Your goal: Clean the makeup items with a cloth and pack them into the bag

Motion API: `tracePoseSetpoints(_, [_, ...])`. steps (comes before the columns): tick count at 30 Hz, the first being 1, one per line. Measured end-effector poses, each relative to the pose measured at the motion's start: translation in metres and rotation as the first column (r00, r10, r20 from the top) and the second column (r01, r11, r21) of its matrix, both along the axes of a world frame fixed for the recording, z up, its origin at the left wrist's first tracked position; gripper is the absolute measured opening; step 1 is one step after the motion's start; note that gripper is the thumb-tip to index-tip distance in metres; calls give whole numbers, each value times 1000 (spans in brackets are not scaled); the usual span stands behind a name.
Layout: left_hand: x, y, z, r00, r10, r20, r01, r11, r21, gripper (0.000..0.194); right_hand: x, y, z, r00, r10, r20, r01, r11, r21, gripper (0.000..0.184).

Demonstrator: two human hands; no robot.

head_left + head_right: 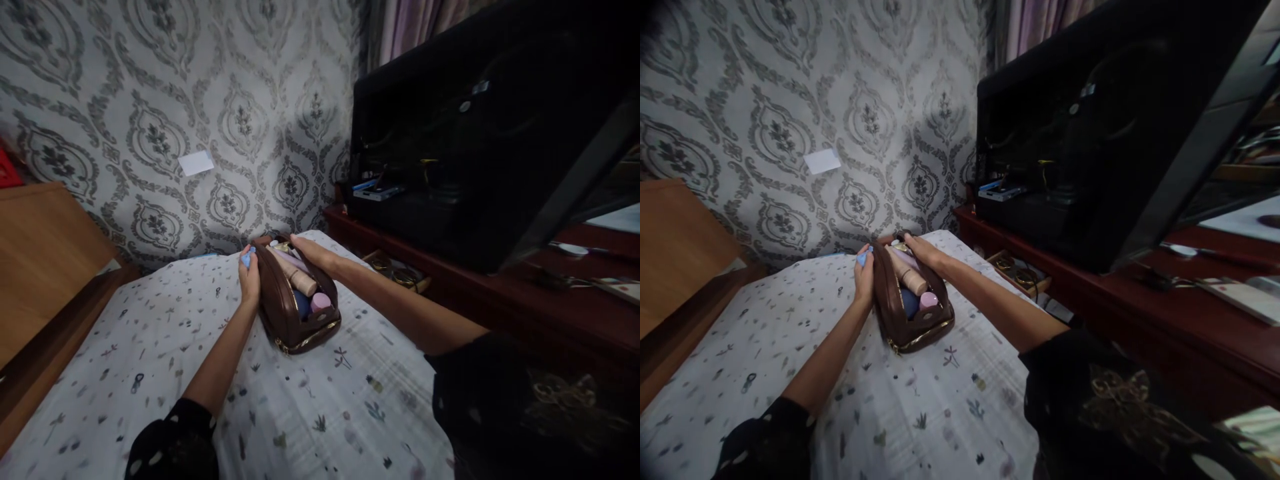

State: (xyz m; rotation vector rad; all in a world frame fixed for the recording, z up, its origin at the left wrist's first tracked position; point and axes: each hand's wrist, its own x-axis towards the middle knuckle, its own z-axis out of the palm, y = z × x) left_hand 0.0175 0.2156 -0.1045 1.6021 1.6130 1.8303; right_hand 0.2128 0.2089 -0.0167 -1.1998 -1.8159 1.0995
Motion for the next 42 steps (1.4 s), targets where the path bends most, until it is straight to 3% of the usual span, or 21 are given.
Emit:
tracePoseSetpoints(4, [3,-9,22,990,-14,-141,24,997,70,32,2,0,-7,986,-3,-169,-23,988,-150,68])
tracePoseSetpoints(10, [23,-12,60,906,-145,-399,191,978,79,21,-1,8,-14,960,-56,-276,4,983,-185,59])
tracePoseSetpoints(15, [30,-14,65,898,-140,-417,178,982,55,24,-2,9,-18,956,-82,-280,54,993,-108,49])
tracePoseSetpoints(19, [33,-44,70,866,-211,-453,287,952,106,25,6,0,-22,955,-65,-291,51,997,-55,49])
tracePoseSetpoints(22, [42,-76,77,703,-345,-622,500,862,87,24,12,-6,-24,951,-49,-305,47,999,-16,45])
tracePoseSetpoints(24, [50,-93,82,486,-384,-785,584,811,-36,23,13,-8,-24,949,-33,-314,35,999,3,35])
tracePoseSetpoints(27, [58,-106,88,165,-349,-922,555,806,-206,23,14,-10,-24,947,-11,-320,11,1000,-2,45])
tracePoseSetpoints(29, [59,-107,92,62,-324,-944,504,827,-251,25,14,-10,-23,947,3,-323,-9,1000,-14,55])
tracePoseSetpoints(33, [58,-102,95,58,-277,-959,434,872,-226,22,15,-13,-22,942,49,-333,-59,998,-21,47])
tracePoseSetpoints(42, [60,-98,85,197,-288,-937,408,893,-189,18,13,-21,-19,956,-13,-294,21,1000,23,28])
